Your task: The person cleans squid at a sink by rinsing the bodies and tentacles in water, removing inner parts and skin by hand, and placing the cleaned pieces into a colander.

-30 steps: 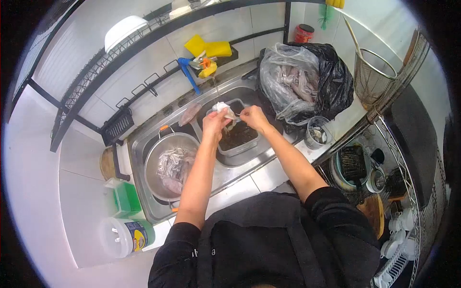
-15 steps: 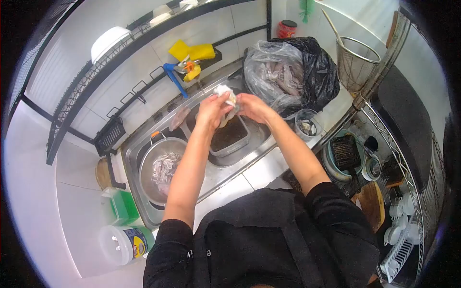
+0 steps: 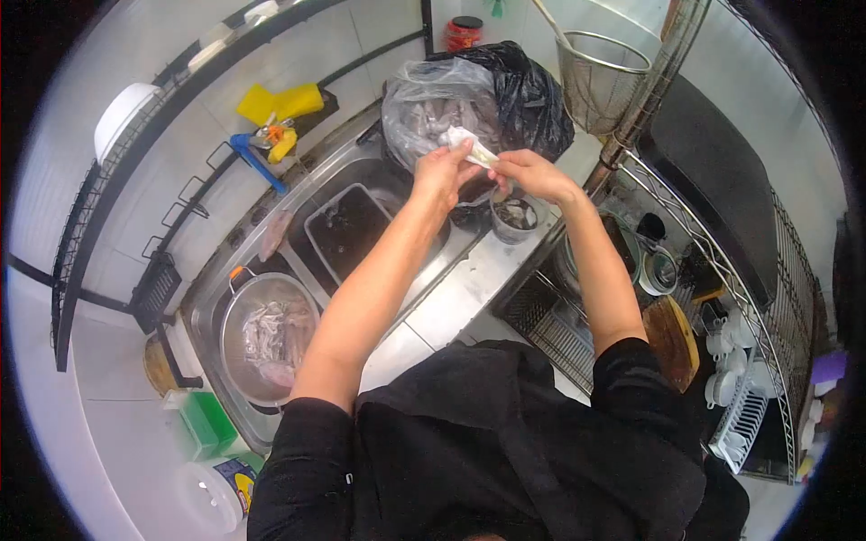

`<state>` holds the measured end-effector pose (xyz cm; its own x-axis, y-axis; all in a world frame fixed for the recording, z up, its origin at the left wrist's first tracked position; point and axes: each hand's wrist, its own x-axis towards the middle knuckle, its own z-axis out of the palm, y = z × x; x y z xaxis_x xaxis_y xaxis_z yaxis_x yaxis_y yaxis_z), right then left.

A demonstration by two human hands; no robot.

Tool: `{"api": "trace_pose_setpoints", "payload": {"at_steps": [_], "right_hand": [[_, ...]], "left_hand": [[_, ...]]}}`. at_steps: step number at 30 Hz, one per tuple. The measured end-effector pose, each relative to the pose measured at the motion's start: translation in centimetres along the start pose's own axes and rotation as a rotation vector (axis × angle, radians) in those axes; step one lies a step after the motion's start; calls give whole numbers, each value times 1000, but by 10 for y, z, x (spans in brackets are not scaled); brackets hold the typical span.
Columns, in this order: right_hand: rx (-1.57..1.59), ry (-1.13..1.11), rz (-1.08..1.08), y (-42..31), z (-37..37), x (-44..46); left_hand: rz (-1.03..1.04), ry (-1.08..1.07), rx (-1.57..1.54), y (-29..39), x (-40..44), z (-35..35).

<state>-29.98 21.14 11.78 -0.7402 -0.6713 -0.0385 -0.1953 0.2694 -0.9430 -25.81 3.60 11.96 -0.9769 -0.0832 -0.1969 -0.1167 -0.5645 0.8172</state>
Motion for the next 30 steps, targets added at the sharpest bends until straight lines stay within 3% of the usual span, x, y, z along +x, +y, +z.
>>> {"api": "trace_pose_setpoints", "payload": {"at_steps": [10,14,18,25,30], "right_hand": [[-153,140,31,62,7,-24],[-177,185,-60,65,14,-23],[-134,195,-1,62,20,-24],[-361,219,-173,64,20,-30],[-410,201,-139,58,10,-36]], "left_hand": [[-65,44,-87,-53,22,-3],[-33,86,-97,-51,15,-1],[-32,157,-124,-52,14,-2],[67,324,-180,-50,28,-15],[134,208,-70,-5,34,-48]]}}
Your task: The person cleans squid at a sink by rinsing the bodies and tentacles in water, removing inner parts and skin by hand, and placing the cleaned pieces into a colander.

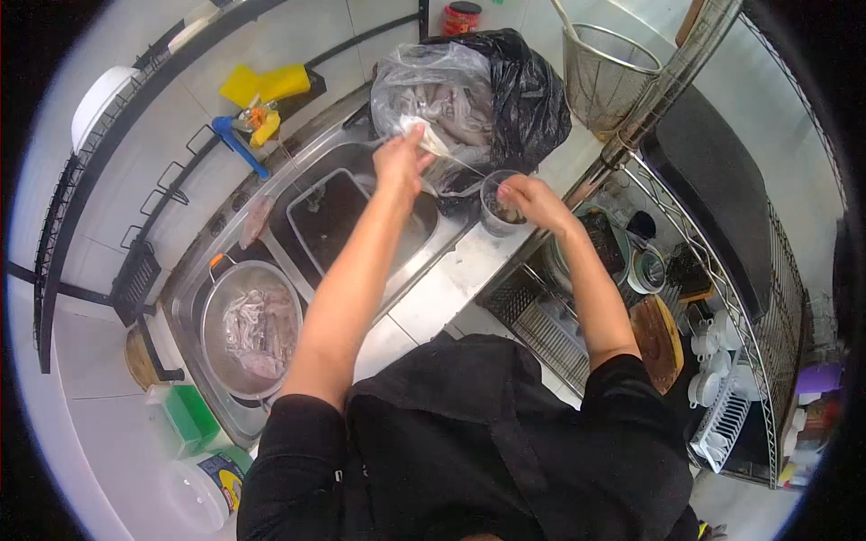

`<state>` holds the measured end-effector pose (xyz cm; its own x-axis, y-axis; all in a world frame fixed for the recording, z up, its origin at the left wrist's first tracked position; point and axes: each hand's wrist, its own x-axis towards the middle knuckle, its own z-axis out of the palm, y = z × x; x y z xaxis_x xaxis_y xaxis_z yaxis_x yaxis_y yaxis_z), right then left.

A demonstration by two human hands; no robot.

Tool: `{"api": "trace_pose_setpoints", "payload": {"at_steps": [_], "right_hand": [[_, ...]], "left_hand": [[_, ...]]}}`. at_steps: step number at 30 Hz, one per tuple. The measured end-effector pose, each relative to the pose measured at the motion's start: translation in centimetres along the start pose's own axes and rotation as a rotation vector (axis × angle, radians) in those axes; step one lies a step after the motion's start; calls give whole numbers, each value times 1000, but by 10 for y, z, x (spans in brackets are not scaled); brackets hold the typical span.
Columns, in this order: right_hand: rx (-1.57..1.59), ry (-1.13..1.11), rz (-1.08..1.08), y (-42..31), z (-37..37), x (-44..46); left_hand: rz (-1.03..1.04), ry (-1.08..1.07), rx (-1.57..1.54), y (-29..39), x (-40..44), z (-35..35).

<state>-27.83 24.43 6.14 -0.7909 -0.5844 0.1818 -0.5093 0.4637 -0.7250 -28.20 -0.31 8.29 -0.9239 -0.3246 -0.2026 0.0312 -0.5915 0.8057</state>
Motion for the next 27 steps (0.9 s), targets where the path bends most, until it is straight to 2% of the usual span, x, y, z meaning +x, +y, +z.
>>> {"api": "trace_pose_setpoints", "payload": {"at_steps": [3,4,6,8,10,11,12,13,14,16,18,19,20,22,24,26,27], "right_hand": [[-282,-232,127,-8,-11,6],[-278,-240,131,-22,-20,9],[-472,-308,343,-63,-32,18],[-424,-248,261,-54,-29,33],[-276,-22,-62,-66,-14,53],[-185,-108,4,-78,-2,63],[-92,-195,66,-92,14,75],[-26,-268,-8,-87,39,91],[182,-398,91,-68,77,112],[468,-417,260,-73,139,137],[712,-346,444,-60,206,165],[663,-385,393,-53,231,176],[602,-406,491,-39,263,188],[774,-508,530,-16,327,201],[763,-499,570,-7,370,196],[572,-310,558,18,419,187],[565,-333,553,7,414,187]], "left_hand": [[22,-2,134,22,-5,-16],[34,-9,140,29,-6,-26],[42,16,267,50,-12,-45],[90,-3,314,60,-2,-76],[120,10,304,67,2,-102],[121,19,305,67,6,-116],[133,52,337,64,12,-133],[149,87,370,61,18,-151],[182,123,418,53,20,-166],[232,139,635,26,39,-214],[284,232,1009,8,37,-237],[226,238,970,-12,44,-257],[170,242,929,-34,54,-279],[86,339,975,-76,65,-311],[66,349,1018,-55,27,-278],[62,383,1053,-97,51,-320],[57,406,1043,-99,56,-324]]}}
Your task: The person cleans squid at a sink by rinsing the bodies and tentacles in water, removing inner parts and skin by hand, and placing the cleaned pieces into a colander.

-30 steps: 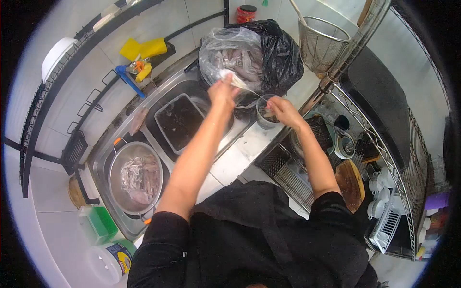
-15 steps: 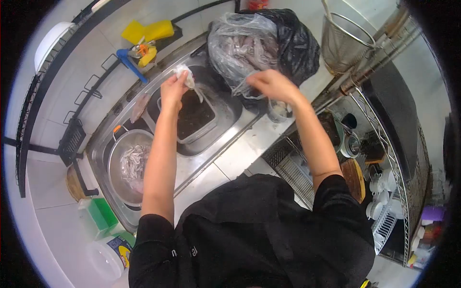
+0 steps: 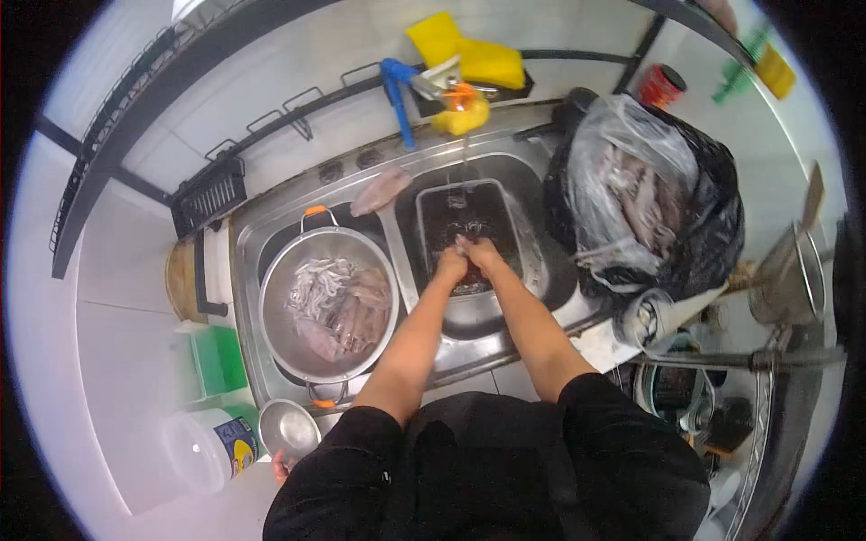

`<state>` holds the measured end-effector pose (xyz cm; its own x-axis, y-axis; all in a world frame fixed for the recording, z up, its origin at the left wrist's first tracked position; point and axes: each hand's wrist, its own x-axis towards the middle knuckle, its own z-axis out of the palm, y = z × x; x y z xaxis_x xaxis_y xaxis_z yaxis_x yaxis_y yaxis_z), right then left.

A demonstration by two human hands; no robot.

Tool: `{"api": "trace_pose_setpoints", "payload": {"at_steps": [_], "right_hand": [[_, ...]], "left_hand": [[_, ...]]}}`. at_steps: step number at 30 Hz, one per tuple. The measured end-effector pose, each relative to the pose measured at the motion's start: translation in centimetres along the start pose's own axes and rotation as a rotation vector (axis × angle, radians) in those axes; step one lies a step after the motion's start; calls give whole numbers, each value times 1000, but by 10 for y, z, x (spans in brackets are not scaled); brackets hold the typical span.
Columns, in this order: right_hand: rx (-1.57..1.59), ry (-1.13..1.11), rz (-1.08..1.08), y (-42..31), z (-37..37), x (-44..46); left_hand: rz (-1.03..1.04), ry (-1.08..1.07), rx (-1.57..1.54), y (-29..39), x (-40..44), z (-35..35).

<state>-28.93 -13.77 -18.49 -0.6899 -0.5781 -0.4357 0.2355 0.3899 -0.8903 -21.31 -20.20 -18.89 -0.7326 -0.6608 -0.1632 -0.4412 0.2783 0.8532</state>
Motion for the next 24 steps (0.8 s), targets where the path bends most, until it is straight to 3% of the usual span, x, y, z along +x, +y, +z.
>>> {"api": "trace_pose_setpoints", "payload": {"at_steps": [2,3,5,6,7,8,9,10,12,14,16,17,19,20,21,22,24], "right_hand": [[-282,64,279,-16,-4,-11],[-303,42,287,4,-6,8],[666,-213,275,61,-12,69],[486,-92,311,42,-18,71],[741,-306,281,15,-31,59],[345,-239,176,-34,-31,36],[503,-375,216,-48,-31,45],[480,-424,223,-72,-33,41],[442,-409,184,-83,-29,59],[356,-366,151,-90,-27,59],[285,-143,207,-93,-23,52],[287,-139,203,-76,-22,58],[-87,62,-314,-9,-12,86],[-87,55,-316,8,-15,94],[-367,-6,-253,18,-20,99],[-648,-70,-187,27,-22,105],[-726,-80,-113,-10,-25,93]], "left_hand": [[-197,-118,260,-9,4,6],[-224,-109,247,-1,3,1],[-244,-269,189,40,-3,-26],[-207,-252,8,61,-9,-40],[-173,-224,-169,69,-14,-49],[-15,-161,-158,56,-10,-43],[148,-100,-140,44,-7,-36],[117,-84,-138,45,-12,-38],[-224,-300,-275,59,-19,-44],[-143,-219,-180,40,-19,-30],[-45,-150,-86,34,-19,-23],[8,-210,78,32,-22,-26],[56,-259,244,25,-20,-28],[27,-353,365,17,-17,-24],[-5,-445,482,7,-14,-17],[-13,-438,479,0,-8,-10],[-82,-244,175,-12,11,5]]}}
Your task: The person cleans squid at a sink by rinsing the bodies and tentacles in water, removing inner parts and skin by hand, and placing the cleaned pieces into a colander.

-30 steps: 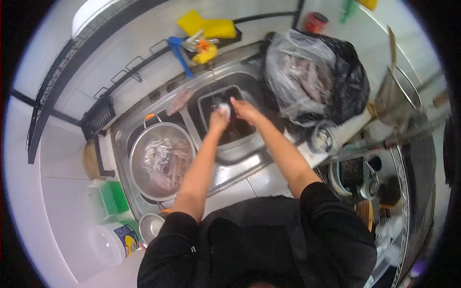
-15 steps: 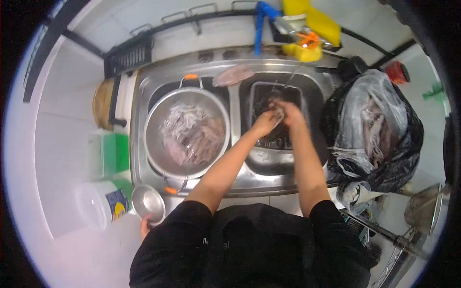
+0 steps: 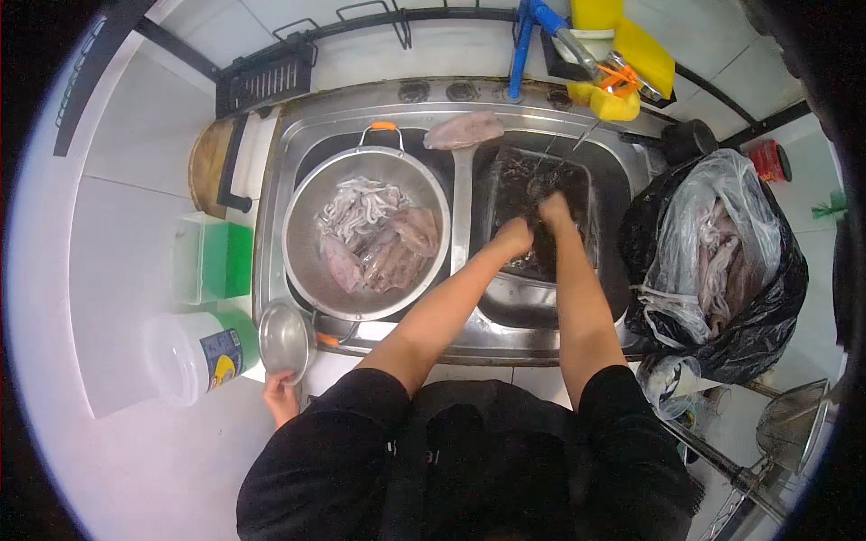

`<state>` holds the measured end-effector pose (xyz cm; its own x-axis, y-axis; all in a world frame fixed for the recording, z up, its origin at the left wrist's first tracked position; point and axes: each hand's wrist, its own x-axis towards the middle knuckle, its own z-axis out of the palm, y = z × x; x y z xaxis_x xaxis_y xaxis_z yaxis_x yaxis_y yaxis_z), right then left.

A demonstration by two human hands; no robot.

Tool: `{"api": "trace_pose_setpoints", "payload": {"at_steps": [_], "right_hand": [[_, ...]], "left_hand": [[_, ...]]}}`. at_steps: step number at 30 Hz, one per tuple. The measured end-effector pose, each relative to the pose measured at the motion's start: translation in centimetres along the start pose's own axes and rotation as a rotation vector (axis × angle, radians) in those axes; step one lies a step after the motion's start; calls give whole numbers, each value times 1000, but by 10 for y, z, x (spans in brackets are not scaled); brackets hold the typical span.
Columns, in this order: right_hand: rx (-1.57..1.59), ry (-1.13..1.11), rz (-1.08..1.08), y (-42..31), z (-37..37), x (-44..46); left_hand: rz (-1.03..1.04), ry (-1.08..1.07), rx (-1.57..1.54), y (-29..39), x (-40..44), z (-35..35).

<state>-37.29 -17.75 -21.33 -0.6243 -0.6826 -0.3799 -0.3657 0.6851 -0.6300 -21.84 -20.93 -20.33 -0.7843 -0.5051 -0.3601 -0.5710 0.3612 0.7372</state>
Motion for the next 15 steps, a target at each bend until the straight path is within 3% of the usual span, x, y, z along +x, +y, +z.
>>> {"api": "trace_pose_setpoints", "payload": {"at_steps": [1,2,3,4,5,6,7,9,10,15], "right_hand": [[-71,-32,72,-14,-9,-3],[255,144,-126,10,6,16],[364,-6,-82,-37,-26,-18],[562,-135,-256,-47,-30,-23],[501,-189,-131,-78,-49,-52],[339,-95,-268,-75,-45,-51],[178,10,-401,-69,-44,-50],[163,-28,-498,-76,-47,-68],[155,-54,-578,-81,-51,-80],[-72,-18,-379,-81,-76,-122]], "left_hand": [[-26,205,-193,12,4,-3],[-54,414,-385,32,1,-13],[-222,277,-579,63,-10,-39],[-390,144,-780,85,-19,-61],[-330,12,-1073,74,1,-57],[-304,2,-1414,70,13,-56],[-303,23,-1427,66,28,-48],[-304,163,-1655,58,56,-35],[-400,248,-1725,54,62,-35],[-439,278,-1730,56,36,-53]]}}
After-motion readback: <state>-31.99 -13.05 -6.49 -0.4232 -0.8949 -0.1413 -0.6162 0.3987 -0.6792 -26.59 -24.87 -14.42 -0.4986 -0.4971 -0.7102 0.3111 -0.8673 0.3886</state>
